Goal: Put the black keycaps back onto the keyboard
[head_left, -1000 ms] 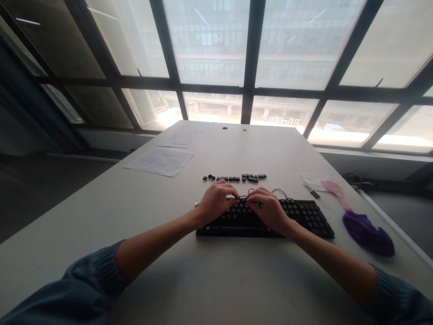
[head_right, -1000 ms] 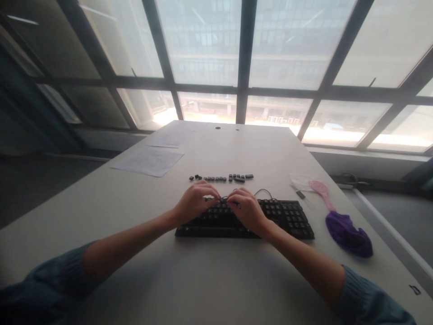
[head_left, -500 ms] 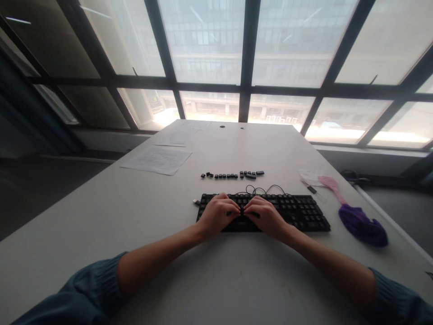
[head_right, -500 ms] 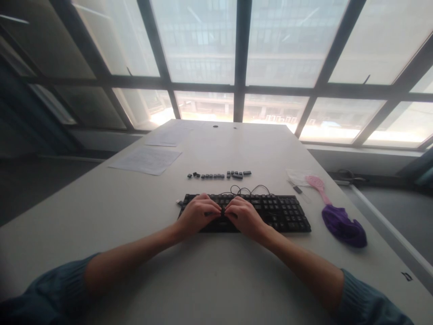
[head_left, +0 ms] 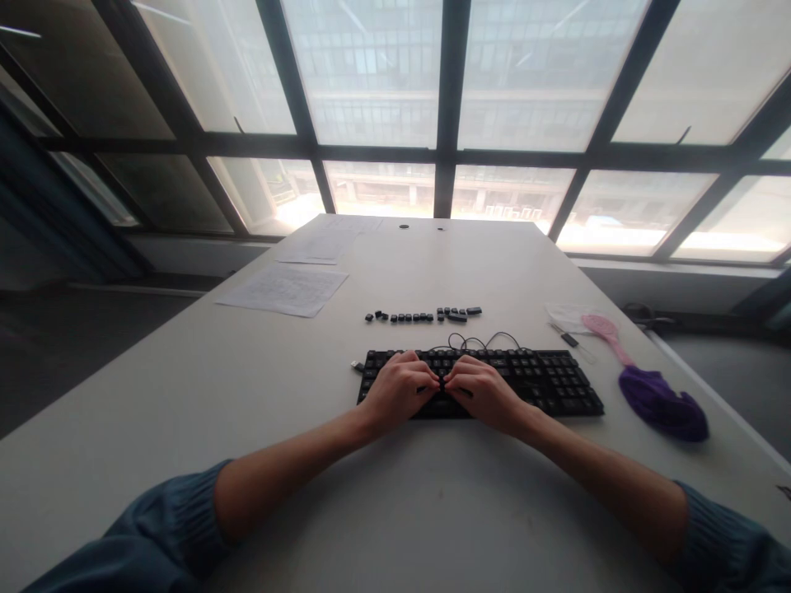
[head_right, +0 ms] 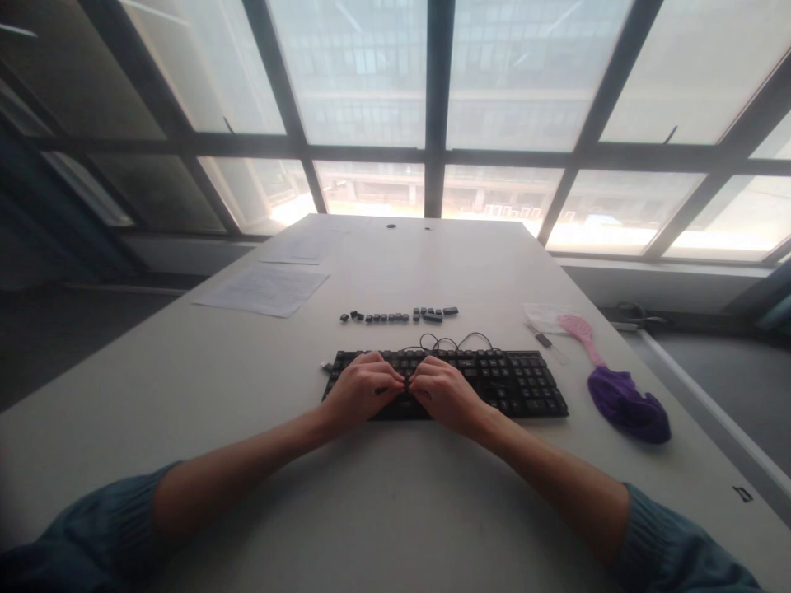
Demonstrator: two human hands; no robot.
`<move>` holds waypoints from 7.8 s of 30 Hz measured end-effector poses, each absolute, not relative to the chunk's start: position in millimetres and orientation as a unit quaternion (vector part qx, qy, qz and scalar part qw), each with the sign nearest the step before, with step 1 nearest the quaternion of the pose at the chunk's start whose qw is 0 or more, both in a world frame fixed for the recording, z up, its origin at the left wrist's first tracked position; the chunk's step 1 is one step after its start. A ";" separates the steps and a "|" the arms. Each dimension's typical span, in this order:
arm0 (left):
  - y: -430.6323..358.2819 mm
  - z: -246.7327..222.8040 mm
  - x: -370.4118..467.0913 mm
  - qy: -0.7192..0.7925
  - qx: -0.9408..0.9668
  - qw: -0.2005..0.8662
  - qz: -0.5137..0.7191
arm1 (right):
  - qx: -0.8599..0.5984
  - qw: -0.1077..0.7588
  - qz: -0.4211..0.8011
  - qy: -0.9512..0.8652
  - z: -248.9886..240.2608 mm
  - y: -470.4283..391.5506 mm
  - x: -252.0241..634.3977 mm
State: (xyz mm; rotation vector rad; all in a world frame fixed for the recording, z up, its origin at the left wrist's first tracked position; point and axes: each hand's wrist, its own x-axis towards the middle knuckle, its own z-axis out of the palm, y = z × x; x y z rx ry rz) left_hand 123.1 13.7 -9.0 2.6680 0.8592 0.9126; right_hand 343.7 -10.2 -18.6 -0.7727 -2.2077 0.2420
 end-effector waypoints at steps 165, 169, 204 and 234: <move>153.9 61.9 169.7 0.452 0.854 0.083 0.245 | -0.548 0.215 -0.015 -0.808 56.2 133.8 365.4; 104.1 70.0 166.1 0.370 0.858 0.073 0.348 | -0.439 0.386 -0.001 -0.812 61.7 87.1 377.5; 18.3 -6.3 153.6 0.264 0.913 0.103 0.292 | -0.345 0.361 0.050 -0.865 -23.5 -12.9 378.8; 17.4 1.1 158.0 0.265 0.935 0.077 0.223 | -0.415 0.298 0.045 -0.858 -9.8 -19.6 375.2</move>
